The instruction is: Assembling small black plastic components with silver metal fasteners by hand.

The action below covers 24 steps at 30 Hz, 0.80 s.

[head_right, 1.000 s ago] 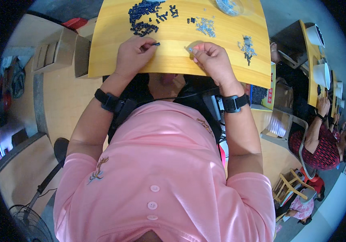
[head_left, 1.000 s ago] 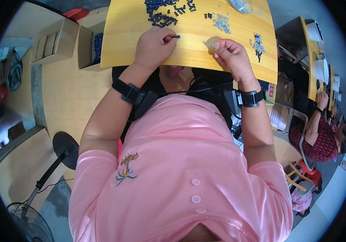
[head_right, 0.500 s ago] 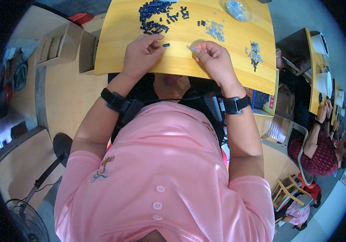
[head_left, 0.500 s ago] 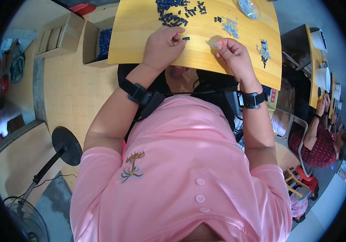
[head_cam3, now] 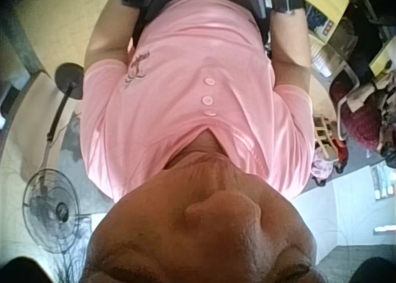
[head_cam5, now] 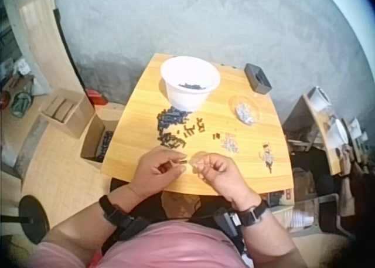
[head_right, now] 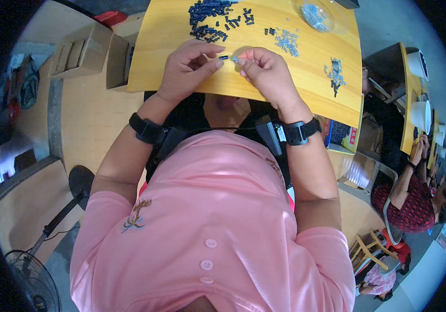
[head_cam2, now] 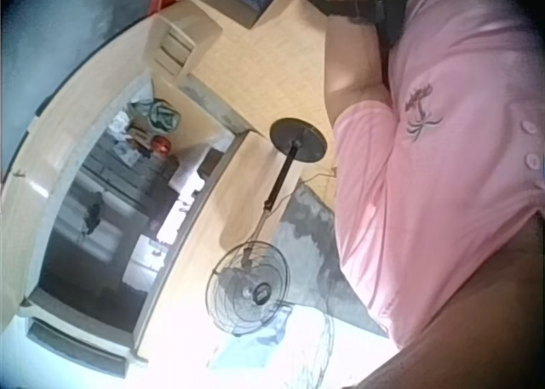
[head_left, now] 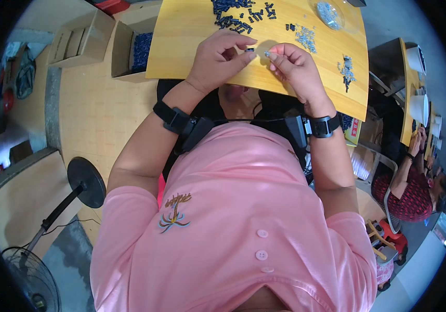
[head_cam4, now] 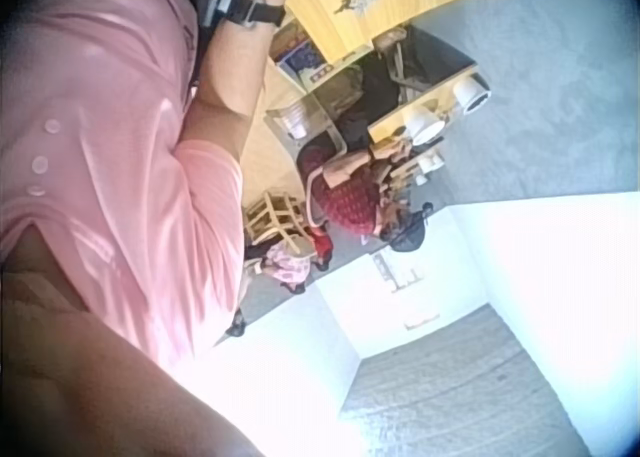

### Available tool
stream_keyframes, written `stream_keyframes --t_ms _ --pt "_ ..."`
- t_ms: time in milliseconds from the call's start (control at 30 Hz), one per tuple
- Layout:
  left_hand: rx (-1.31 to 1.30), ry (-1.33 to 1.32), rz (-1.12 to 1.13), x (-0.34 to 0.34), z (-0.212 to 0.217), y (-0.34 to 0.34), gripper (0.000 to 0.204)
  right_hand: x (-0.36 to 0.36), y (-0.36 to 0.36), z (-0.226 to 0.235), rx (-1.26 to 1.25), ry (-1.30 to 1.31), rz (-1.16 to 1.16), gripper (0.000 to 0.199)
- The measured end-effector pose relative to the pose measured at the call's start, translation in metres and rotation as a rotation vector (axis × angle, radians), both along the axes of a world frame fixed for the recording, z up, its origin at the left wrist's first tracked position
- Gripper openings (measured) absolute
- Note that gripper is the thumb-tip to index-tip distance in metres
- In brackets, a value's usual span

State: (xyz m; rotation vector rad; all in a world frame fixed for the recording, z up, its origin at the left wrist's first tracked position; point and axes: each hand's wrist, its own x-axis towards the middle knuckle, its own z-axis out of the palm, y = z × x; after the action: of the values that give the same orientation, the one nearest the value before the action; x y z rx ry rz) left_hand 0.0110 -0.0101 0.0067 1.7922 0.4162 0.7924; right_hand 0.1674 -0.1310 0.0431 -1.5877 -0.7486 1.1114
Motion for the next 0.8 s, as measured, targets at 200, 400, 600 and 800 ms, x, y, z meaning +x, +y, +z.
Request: stream_keyframes --t_ms 200,400,600,800 --pt "-0.137 -0.047 -0.165 0.005 0.005 -0.008 0.023 -0.004 -0.002 0.006 0.005 0.074 0.023 0.011" --pt "-0.092 -0.065 -0.147 0.007 0.006 -0.011 0.019 -0.007 -0.006 0.01 0.021 0.114 0.023 0.011" --pt "-0.008 -0.047 -0.099 0.007 0.015 -0.013 0.014 -0.008 -0.008 0.006 0.053 0.184 0.018 0.011" --pt "0.045 -0.035 -0.053 0.005 0.021 -0.014 0.014 -0.015 -0.01 0.012 0.144 0.018 0.025 0.01"
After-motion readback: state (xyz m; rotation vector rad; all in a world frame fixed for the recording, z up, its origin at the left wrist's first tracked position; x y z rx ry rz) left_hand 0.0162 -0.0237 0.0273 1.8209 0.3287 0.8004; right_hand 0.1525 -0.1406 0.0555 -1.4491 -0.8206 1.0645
